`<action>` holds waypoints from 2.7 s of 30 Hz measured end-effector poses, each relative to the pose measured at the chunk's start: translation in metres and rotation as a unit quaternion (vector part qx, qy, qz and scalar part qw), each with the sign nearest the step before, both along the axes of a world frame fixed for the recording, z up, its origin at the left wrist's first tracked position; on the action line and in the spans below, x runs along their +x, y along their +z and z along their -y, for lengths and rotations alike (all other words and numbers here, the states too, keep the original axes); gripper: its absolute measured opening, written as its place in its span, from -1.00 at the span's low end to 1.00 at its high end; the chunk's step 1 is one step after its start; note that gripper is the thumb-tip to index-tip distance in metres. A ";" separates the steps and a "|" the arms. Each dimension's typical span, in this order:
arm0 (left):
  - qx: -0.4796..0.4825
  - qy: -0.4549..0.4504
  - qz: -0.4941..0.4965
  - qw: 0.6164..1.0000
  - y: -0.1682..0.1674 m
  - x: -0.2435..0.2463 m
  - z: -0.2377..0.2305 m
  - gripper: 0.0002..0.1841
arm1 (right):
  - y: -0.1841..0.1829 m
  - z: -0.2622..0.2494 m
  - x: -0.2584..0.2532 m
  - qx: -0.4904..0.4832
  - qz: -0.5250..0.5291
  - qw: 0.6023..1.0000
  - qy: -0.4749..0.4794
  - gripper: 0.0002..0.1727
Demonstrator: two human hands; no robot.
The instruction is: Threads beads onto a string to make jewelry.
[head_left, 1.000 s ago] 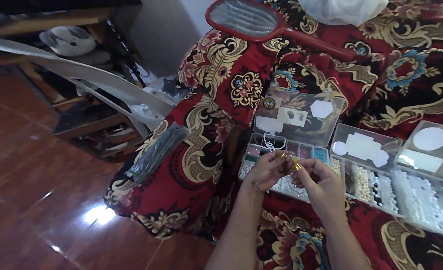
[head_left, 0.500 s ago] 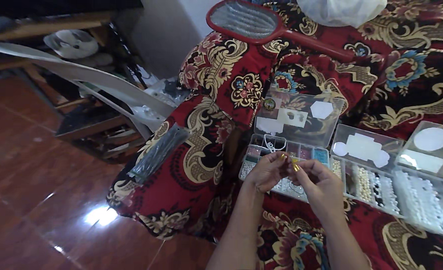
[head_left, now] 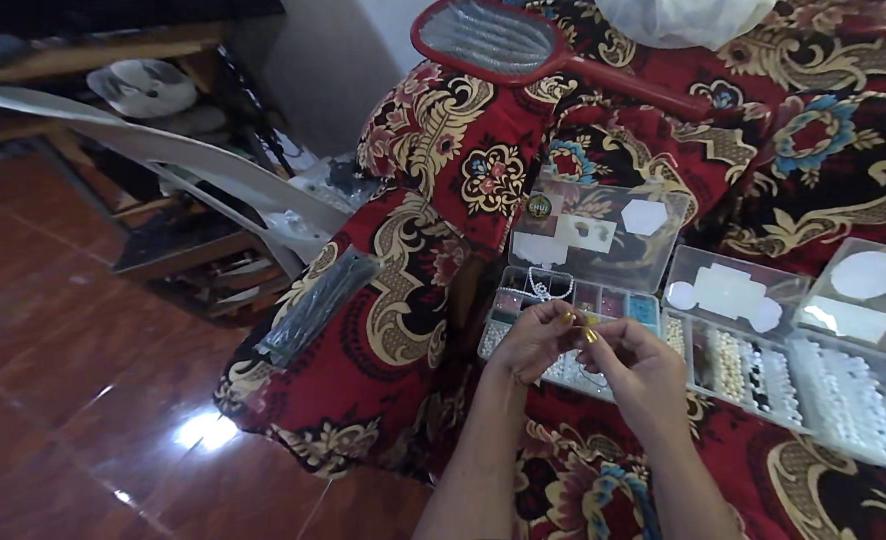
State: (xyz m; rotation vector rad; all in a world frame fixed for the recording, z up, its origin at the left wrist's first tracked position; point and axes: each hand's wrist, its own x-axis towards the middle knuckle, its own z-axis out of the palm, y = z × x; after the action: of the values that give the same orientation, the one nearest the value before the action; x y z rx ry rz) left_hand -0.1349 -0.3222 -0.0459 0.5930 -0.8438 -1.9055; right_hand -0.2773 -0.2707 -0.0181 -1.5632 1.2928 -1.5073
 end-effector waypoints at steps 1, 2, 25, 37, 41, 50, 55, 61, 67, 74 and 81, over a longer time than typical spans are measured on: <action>-0.005 -0.003 0.006 1.000 0.000 0.000 0.000 -0.75 | 0.000 0.000 0.000 0.000 -0.002 1.000 0.000 -0.89; -0.009 -0.005 0.009 1.000 0.000 0.000 0.000 -0.75 | -0.001 0.000 0.000 0.001 -0.003 1.000 0.000 -0.88; -0.071 0.014 0.017 0.997 -0.003 0.002 0.002 -0.74 | 0.008 -0.003 -0.001 0.086 0.096 0.991 0.034 -0.92; -0.075 0.017 0.017 0.997 -0.002 0.002 0.002 -0.75 | 0.007 -0.002 -0.002 0.089 0.100 0.991 0.029 -0.93; -0.074 0.022 0.021 0.997 -0.001 0.001 0.001 -0.75 | 0.008 -0.002 -0.002 0.088 0.103 0.990 0.022 -0.93; -0.081 0.028 0.039 0.995 0.000 0.001 0.001 -0.75 | 0.006 -0.001 -0.003 0.085 0.086 0.992 0.027 -0.94; -0.059 0.048 0.041 0.996 0.002 -0.001 0.000 -0.76 | 0.004 0.000 -0.005 0.071 0.080 0.994 0.025 -0.92; -0.020 0.065 0.034 0.997 0.007 -0.001 -0.001 -0.74 | 0.003 0.001 -0.005 0.037 0.099 0.994 0.027 -0.91; -0.025 0.050 0.007 0.998 0.006 0.002 -0.002 -0.74 | 0.004 0.000 -0.005 0.025 0.091 0.995 0.033 -0.90; -0.038 0.039 0.004 0.999 0.005 0.002 -0.002 -0.73 | 0.003 0.000 -0.003 0.015 0.070 0.997 0.019 -0.91; -0.057 0.007 -0.017 0.998 -0.003 0.002 0.002 -0.78 | 0.003 -0.001 -0.001 0.003 0.045 0.999 0.012 -0.90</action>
State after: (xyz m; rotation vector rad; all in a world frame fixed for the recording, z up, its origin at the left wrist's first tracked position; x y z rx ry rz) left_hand -0.1325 -0.3239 -0.0486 0.4950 -0.9169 -1.8372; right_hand -0.2779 -0.2697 -0.0152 -1.4842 1.2233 -1.5399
